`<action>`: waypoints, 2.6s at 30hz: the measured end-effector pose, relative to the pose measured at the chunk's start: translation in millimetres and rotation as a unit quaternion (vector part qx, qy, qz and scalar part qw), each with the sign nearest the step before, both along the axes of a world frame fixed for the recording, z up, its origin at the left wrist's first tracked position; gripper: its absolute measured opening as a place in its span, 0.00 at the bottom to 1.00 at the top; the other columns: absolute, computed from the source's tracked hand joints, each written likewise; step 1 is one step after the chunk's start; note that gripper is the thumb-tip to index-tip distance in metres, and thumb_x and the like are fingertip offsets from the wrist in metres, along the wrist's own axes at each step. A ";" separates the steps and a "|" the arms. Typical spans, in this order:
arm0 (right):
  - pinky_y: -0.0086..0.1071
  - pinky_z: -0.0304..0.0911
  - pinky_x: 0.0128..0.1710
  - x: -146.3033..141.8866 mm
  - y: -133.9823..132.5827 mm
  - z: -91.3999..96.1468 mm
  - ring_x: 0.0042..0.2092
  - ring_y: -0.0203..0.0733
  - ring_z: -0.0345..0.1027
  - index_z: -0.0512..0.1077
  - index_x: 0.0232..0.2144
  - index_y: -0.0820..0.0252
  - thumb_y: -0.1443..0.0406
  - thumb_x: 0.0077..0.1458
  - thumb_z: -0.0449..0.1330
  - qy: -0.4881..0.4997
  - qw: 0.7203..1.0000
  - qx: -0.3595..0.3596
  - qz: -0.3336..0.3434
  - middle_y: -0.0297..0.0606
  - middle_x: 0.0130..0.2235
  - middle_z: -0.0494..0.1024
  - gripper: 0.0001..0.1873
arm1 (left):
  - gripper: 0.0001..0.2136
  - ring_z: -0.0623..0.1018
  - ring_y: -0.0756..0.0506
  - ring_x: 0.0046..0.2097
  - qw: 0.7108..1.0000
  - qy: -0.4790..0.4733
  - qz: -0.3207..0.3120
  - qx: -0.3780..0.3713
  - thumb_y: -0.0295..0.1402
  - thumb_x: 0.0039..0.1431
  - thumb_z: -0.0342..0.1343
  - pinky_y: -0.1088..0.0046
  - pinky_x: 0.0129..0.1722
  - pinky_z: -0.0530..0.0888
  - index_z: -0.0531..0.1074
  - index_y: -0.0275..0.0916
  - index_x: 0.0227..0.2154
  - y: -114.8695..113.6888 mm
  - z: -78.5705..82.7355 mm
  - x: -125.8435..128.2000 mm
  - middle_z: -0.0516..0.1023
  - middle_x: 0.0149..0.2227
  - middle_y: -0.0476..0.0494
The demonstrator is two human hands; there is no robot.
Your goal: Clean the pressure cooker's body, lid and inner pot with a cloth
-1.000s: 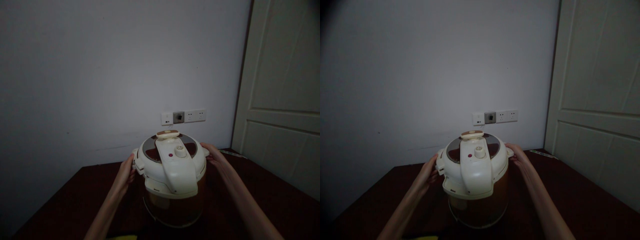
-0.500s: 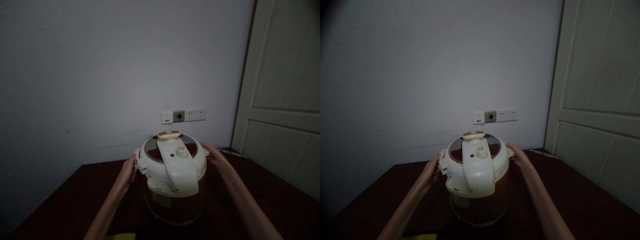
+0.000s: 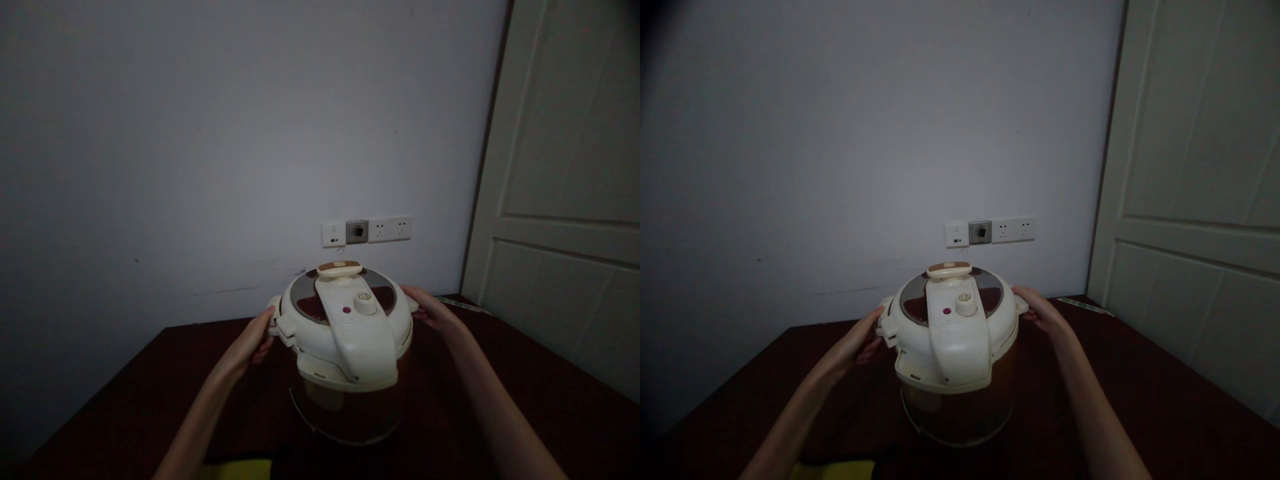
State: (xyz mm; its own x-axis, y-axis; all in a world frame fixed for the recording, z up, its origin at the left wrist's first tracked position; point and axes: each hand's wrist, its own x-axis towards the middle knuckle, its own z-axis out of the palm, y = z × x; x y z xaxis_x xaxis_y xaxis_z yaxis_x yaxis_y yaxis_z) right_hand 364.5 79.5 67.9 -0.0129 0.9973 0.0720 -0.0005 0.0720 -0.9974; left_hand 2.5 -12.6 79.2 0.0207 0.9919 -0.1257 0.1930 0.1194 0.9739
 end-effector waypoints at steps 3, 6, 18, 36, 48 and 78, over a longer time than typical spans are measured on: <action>0.28 0.52 0.18 11.1 -8.8 12.1 0.19 0.36 0.61 0.73 0.23 0.63 0.55 0.48 0.59 -0.201 0.976 0.031 -0.077 0.38 0.19 0.71 0.16 | 0.29 0.52 0.55 0.12 0.998 0.064 -0.018 0.021 0.63 0.49 0.40 0.80 0.12 0.49 0.63 0.40 0.18 -0.7 -0.1 -9.7 0.56 0.10 0.55; 0.34 0.61 0.29 9.4 -20.7 38.7 0.30 0.45 0.69 0.75 0.33 0.64 0.53 0.53 0.55 -0.388 0.872 0.137 -0.264 0.46 0.28 0.76 0.19 | 0.30 0.56 0.53 0.12 0.995 0.096 -0.026 0.027 0.63 0.50 0.39 0.79 0.12 0.51 0.67 0.39 0.20 -1.0 -0.3 -18.9 0.60 0.11 0.52; 0.37 0.60 0.48 -101.7 -22.4 126.3 0.48 0.46 0.66 0.61 0.58 0.53 0.49 0.58 0.49 -0.532 0.696 0.462 0.139 0.45 0.51 0.70 0.29 | 0.22 0.71 0.39 0.54 0.970 0.000 0.010 0.241 0.42 0.48 0.60 0.66 0.51 0.68 0.73 0.38 0.46 11.6 5.7 -32.0 0.73 0.52 0.38; 0.32 0.55 0.32 -117.9 -17.7 122.1 0.37 0.45 0.70 0.70 0.46 0.59 0.51 0.61 0.42 -0.645 0.613 0.432 0.146 0.46 0.38 0.77 0.25 | 0.28 0.67 0.35 0.57 0.970 -0.035 -0.018 0.240 0.41 0.45 0.64 0.58 0.57 0.63 0.71 0.37 0.50 13.0 -3.5 -33.8 0.70 0.55 0.38; 0.33 0.55 0.32 -121.0 -17.4 121.1 0.38 0.47 0.70 0.69 0.46 0.60 0.50 0.61 0.41 -0.663 0.611 0.414 0.124 0.47 0.39 0.77 0.26 | 0.27 0.68 0.35 0.57 0.968 -0.062 -0.012 0.243 0.39 0.45 0.64 0.56 0.57 0.62 0.72 0.37 0.50 14.1 -5.2 -32.6 0.72 0.53 0.38; 0.36 0.57 0.33 -128.4 -26.2 121.3 0.40 0.51 0.71 0.69 0.45 0.60 0.51 0.60 0.41 -0.689 0.631 0.351 0.068 0.50 0.39 0.77 0.26 | 0.27 0.69 0.34 0.56 0.969 -0.049 -0.005 0.244 0.41 0.43 0.65 0.57 0.57 0.63 0.73 0.37 0.48 9.5 0.3 -30.1 0.72 0.53 0.37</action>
